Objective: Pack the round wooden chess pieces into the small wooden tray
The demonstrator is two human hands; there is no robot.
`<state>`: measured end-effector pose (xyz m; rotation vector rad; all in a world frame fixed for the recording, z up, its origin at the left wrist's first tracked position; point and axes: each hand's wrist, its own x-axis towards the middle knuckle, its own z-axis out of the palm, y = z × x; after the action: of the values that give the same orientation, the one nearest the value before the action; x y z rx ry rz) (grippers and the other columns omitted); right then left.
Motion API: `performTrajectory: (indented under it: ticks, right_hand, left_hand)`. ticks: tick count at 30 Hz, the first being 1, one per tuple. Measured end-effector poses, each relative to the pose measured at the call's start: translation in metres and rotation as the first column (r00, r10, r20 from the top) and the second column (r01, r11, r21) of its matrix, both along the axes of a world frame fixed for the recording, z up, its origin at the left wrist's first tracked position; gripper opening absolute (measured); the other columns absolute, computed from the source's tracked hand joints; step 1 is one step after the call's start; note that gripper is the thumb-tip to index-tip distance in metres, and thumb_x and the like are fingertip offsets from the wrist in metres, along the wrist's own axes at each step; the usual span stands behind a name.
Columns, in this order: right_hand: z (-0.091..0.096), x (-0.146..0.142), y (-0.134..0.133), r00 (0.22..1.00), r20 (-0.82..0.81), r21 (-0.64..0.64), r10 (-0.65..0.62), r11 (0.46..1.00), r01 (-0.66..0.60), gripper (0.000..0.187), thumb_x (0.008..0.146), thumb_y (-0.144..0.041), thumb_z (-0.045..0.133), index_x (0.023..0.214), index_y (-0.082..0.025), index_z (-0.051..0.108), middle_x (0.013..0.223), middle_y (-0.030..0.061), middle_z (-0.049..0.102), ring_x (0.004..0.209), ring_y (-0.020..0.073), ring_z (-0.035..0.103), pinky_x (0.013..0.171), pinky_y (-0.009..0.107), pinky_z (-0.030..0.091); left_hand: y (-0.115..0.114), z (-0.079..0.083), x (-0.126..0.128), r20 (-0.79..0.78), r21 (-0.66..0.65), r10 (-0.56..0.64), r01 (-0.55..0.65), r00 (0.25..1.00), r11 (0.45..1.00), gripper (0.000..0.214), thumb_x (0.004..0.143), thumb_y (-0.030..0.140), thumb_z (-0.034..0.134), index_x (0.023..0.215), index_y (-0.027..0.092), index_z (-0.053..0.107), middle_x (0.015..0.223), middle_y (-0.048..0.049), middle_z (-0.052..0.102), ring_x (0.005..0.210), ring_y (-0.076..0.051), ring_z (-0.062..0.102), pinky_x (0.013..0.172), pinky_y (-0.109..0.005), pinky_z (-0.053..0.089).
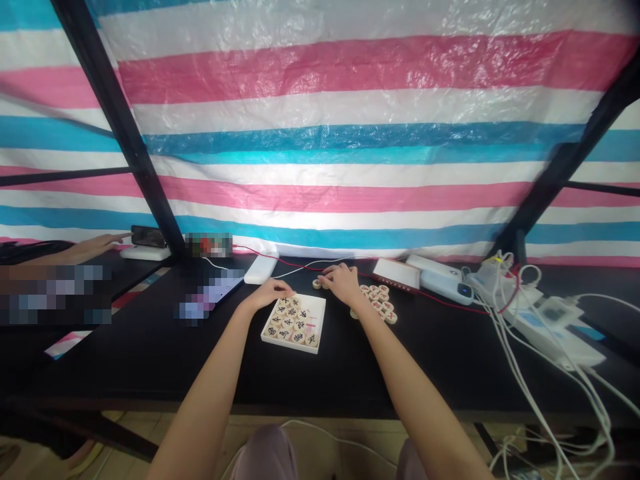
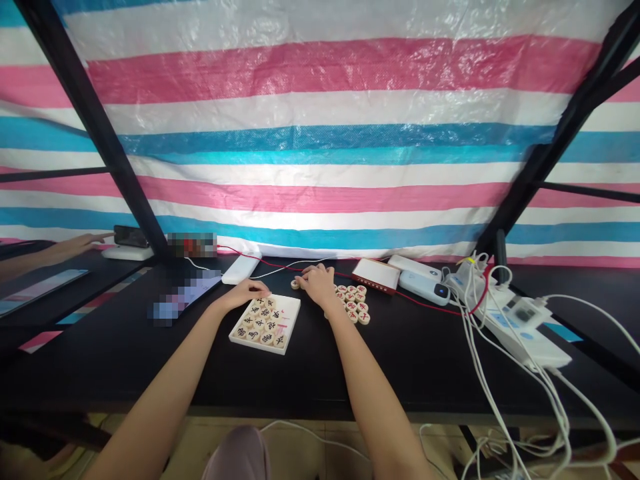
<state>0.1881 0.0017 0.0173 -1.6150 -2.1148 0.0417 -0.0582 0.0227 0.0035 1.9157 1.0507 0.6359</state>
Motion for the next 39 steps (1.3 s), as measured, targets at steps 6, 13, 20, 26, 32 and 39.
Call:
performTrajectory:
  ticks: [6,13,20,26,32,39]
  right_hand:
    - [0.016,-0.006,-0.014,0.985,-0.063,-0.024,0.158,0.987,-0.16,0.027,0.089,-0.039,0.047,0.092,-0.028,0.072,0.11,0.003,0.063,0.101,0.0203,0.048,0.081,0.035,0.031]
    - [0.031,-0.02,-0.036,0.872,-0.077,-0.235,0.484,0.841,-0.488,0.02,0.07,-0.034,0.07,0.09,-0.033,0.073,0.093,-0.0029,0.064,0.084,0.0137,0.056,0.07,0.022,0.037]
    - [0.026,-0.026,-0.037,0.871,0.053,-0.236,0.488,0.854,-0.464,0.026,0.067,-0.03,0.073,0.093,-0.033,0.071,0.095,-0.0006,0.063,0.093,0.0198,0.053,0.079,0.029,0.036]
    - [0.017,-0.028,-0.03,0.861,0.049,-0.188,0.506,0.851,-0.49,0.025,0.066,-0.033,0.074,0.091,-0.03,0.07,0.099,0.0012,0.059,0.091,0.0198,0.049,0.079,0.031,0.036]
    - [0.016,-0.004,-0.015,0.951,-0.077,-0.024,0.299,0.953,-0.301,0.024,0.073,-0.037,0.069,0.093,-0.024,0.068,0.1,0.0026,0.057,0.096,0.018,0.047,0.08,0.029,0.037]
    - [0.002,0.016,-0.008,0.98,-0.007,-0.005,0.199,0.98,-0.199,0.022,0.069,-0.038,0.072,0.089,-0.028,0.069,0.108,0.0036,0.051,0.101,0.0215,0.042,0.079,0.034,0.034]
  left_hand:
    - [0.002,-0.001,-0.004,0.01,0.02,-0.007,0.007,1.0,1.0,0.034,0.066,0.046,0.067,0.075,0.014,0.072,0.087,-0.0081,0.069,0.083,-0.022,0.061,0.076,-0.031,0.044]
    - [0.0,0.001,-0.006,0.006,0.047,0.032,-0.032,0.999,0.998,0.033,0.066,0.045,0.067,0.078,0.014,0.072,0.085,-0.0076,0.068,0.082,-0.022,0.06,0.076,-0.032,0.044]
    - [-0.002,0.004,-0.004,-0.006,0.044,0.046,-0.046,0.999,0.998,0.034,0.066,0.045,0.067,0.078,0.014,0.072,0.085,-0.0077,0.069,0.083,-0.022,0.06,0.077,-0.032,0.044]
    - [-0.001,0.004,-0.004,-0.013,0.038,0.053,-0.053,0.998,0.998,0.034,0.065,0.046,0.068,0.077,0.015,0.072,0.086,-0.0082,0.069,0.085,-0.023,0.06,0.079,-0.034,0.044]
    - [0.0,0.004,-0.006,-0.024,0.015,0.027,-0.027,0.999,1.0,0.035,0.064,0.048,0.068,0.076,0.015,0.072,0.091,-0.0092,0.068,0.087,-0.023,0.061,0.079,-0.033,0.045]
    - [-0.003,0.007,-0.004,-0.018,0.004,0.024,-0.024,1.0,1.0,0.034,0.064,0.049,0.068,0.074,0.016,0.072,0.094,-0.0092,0.068,0.088,-0.023,0.06,0.081,-0.033,0.045]
